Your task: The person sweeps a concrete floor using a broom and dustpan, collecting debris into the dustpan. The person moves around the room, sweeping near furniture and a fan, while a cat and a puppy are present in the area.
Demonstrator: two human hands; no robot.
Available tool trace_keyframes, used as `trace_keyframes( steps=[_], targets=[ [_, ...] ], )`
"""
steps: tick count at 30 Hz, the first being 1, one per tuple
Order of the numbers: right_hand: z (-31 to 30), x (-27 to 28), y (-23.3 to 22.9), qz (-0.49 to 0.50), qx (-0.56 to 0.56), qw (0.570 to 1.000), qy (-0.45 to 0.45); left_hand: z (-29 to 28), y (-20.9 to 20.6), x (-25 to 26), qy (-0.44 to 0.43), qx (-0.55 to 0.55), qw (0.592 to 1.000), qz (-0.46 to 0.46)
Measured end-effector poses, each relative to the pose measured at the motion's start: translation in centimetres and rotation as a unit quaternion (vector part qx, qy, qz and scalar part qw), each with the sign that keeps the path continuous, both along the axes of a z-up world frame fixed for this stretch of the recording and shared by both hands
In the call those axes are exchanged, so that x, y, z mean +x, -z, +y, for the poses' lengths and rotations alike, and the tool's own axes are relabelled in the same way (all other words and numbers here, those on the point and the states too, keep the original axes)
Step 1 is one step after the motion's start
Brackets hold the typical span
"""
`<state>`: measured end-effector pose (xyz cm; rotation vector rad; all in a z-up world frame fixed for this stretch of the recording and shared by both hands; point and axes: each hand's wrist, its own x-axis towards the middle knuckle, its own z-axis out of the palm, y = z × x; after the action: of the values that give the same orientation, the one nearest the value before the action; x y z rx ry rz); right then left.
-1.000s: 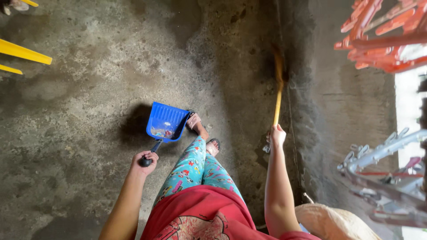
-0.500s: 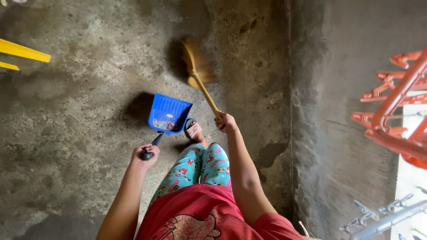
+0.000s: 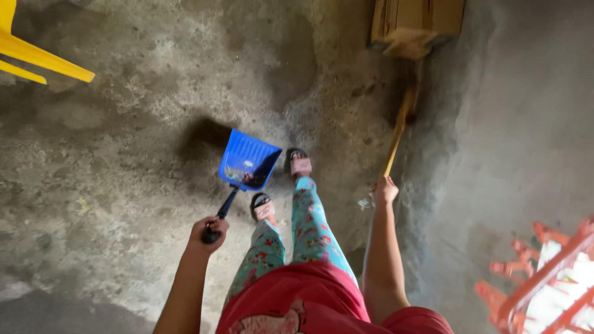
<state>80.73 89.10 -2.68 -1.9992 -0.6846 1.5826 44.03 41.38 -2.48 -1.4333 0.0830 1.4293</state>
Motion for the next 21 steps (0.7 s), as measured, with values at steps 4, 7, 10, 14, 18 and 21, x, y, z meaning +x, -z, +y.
trace_keyframes(
  steps=[4,7,10,14,18,21],
  targets=[
    [7.1,-9.0,6.6,0.050,-0.050,0.996,0.054,2.7,-0.2,2.2,-0.072,-0.003,0.997,-0.014],
    [8.0,-18.0,9.7,0.105,-0.096,0.990,0.009,4.7,-0.3,2.5,-0.120,0.007,0.993,0.003],
    [7.1,-24.5,10.4,0.095,-0.212,0.964,-0.128,5.9,0.2,4.0,-0.170,-0.006,0.984,0.060],
    [8.8,-29.8,8.8,0.244,-0.350,0.882,-0.202,6.3,-0.4,5.7,-0.237,0.001,0.968,0.084],
    [9.6,-32.2,6.8,0.239,-0.340,0.873,-0.254,5.0,-1.9,7.0,-0.290,-0.041,0.953,0.084],
    [3.1,-32.2,4.6,0.131,-0.258,0.855,-0.430,3.0,-3.0,7.0,-0.336,-0.050,0.937,0.083]
  ],
)
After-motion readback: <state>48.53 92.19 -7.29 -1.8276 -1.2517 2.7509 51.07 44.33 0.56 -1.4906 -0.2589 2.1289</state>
